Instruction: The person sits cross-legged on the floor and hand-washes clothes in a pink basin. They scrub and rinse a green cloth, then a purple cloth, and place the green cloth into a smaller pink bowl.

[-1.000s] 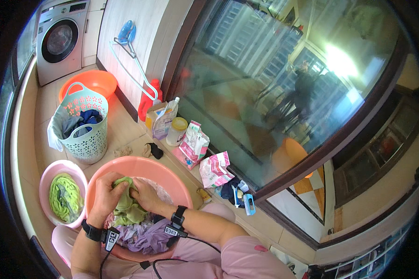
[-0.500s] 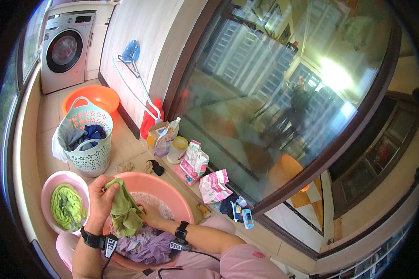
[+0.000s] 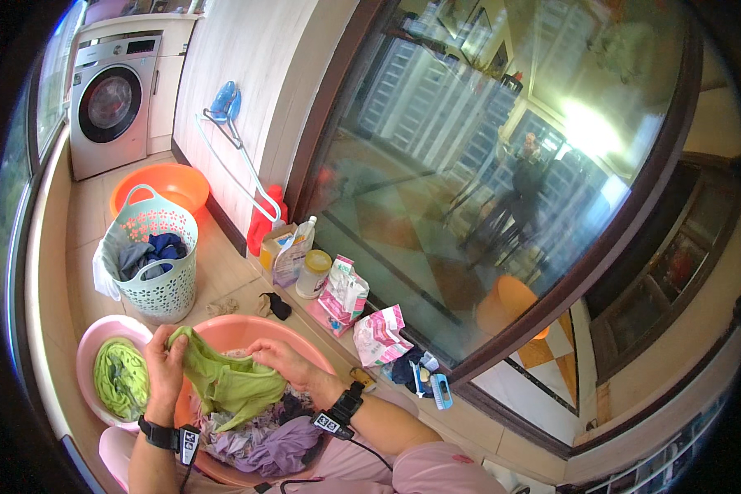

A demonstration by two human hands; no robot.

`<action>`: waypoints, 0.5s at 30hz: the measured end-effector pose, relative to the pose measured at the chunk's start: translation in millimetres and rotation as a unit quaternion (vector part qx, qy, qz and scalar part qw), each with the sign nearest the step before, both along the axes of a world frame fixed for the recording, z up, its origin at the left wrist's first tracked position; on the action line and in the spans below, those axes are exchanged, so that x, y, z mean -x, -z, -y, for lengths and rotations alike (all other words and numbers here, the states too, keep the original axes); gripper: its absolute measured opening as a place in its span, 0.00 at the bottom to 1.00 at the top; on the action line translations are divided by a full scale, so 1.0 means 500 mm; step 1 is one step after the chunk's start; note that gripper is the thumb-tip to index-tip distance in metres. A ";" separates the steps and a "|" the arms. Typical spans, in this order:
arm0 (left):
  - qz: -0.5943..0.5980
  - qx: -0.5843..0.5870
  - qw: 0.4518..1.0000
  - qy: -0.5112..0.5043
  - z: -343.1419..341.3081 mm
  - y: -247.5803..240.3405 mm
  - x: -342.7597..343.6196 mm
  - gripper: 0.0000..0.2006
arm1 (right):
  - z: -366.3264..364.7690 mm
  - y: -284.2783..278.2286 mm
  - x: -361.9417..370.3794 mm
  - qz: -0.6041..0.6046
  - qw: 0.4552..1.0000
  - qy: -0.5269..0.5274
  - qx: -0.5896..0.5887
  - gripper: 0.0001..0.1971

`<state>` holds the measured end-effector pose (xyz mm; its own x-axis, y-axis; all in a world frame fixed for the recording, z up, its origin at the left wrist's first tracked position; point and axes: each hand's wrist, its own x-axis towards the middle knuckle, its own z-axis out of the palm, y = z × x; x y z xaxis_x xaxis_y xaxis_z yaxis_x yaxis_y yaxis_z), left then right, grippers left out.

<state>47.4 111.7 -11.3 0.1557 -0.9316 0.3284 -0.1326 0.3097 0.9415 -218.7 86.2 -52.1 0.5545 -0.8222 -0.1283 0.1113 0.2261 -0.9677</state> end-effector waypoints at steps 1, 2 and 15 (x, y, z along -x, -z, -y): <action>-0.009 -0.020 1.000 -0.008 0.000 0.002 0.000 0.03 | -0.003 -0.012 0.000 0.046 0.999 0.013 -0.020 0.10; -0.018 -0.030 0.999 -0.013 -0.001 0.002 0.000 0.03 | -0.005 -0.031 0.002 0.087 0.995 0.020 -0.051 0.10; 0.094 -0.020 0.994 -0.055 -0.001 0.051 -0.006 0.09 | -0.004 -0.089 0.055 -0.058 0.987 -0.015 0.151 0.35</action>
<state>50.6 112.1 -36.6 0.1965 -0.9250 0.3251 -0.3390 0.2471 0.9078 -246.1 88.3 -7.8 0.5757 -0.8158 0.0558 -0.0056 -0.0722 -0.9974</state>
